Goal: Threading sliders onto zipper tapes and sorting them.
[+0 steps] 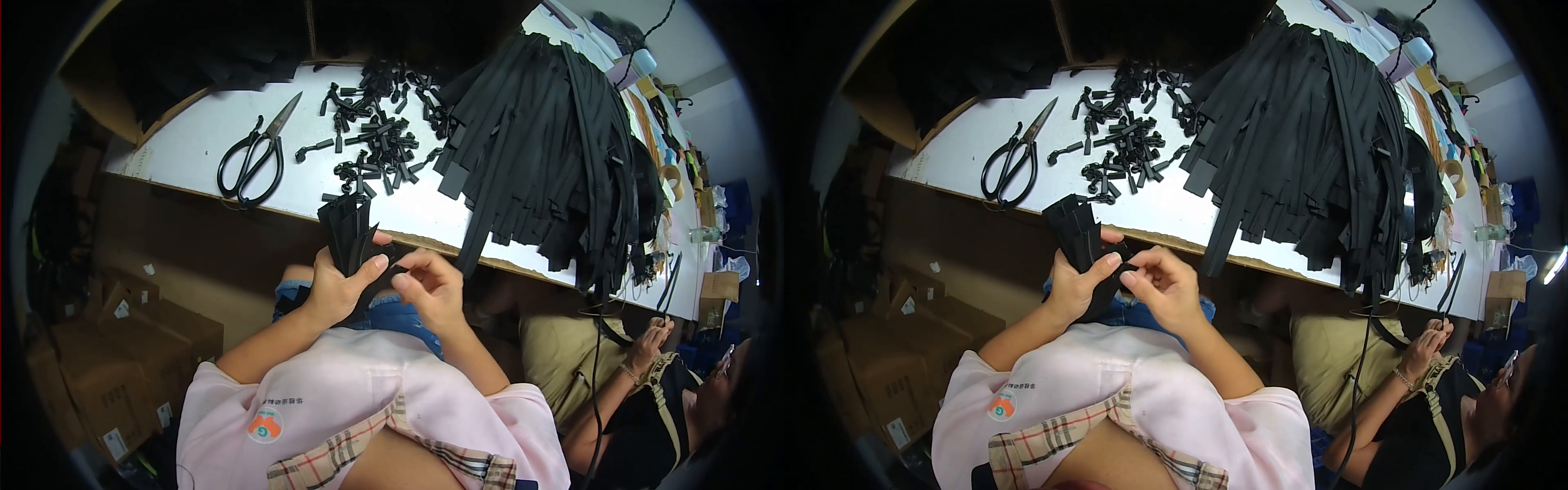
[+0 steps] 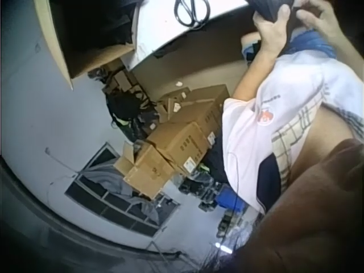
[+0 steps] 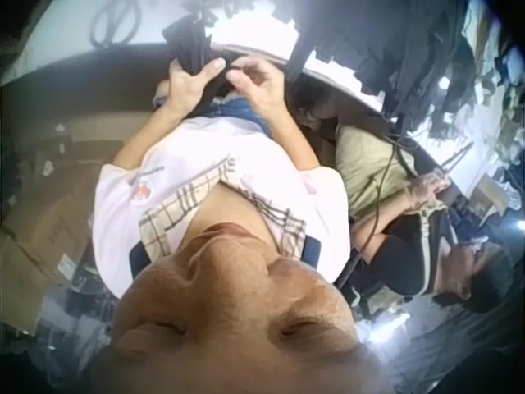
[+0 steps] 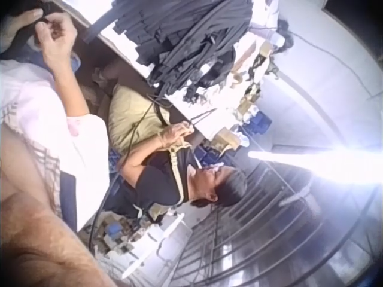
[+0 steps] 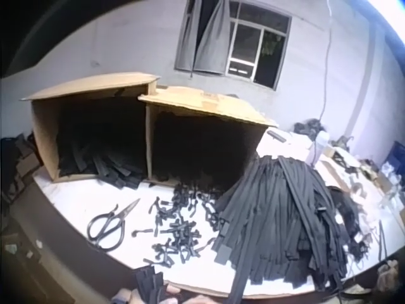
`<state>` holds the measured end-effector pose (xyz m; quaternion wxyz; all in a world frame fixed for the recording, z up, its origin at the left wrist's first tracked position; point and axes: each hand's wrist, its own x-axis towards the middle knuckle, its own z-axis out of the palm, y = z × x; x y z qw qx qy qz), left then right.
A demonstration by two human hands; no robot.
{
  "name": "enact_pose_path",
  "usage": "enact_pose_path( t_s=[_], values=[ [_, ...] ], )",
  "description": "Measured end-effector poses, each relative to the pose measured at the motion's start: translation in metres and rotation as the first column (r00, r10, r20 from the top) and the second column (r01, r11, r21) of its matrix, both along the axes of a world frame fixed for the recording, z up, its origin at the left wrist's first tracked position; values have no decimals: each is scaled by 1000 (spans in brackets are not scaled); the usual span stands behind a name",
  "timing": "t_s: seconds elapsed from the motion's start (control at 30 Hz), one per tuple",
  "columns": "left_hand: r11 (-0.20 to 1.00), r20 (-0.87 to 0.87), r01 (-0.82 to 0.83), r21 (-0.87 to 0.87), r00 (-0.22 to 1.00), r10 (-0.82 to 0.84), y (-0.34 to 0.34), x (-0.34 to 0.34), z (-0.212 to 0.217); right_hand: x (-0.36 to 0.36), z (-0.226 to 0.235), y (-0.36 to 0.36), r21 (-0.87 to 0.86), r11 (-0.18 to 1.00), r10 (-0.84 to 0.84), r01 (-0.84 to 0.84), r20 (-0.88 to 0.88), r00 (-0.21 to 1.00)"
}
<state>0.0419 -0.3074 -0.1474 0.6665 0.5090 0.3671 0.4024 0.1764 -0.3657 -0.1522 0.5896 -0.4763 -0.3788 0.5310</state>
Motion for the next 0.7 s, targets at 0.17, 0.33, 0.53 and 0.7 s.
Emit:
enact_pose_path(
  t_s=[0.17,0.33,0.53,0.7],
  values=[
    [895,274,187,-404,959,-77,6,-3,16,-3,4,2,-130,986,12,-104,-563,826],
    [874,258,253,-415,954,-153,9,-6,15,7,4,2,-183,955,55,-232,-661,748],
    [933,50,268,-240,963,-264,7,-5,14,13,8,3,-251,917,82,-309,-640,764],
    [956,-74,285,-72,954,-290,7,-2,13,13,5,1,-260,922,56,-287,-645,763]
  ],
)
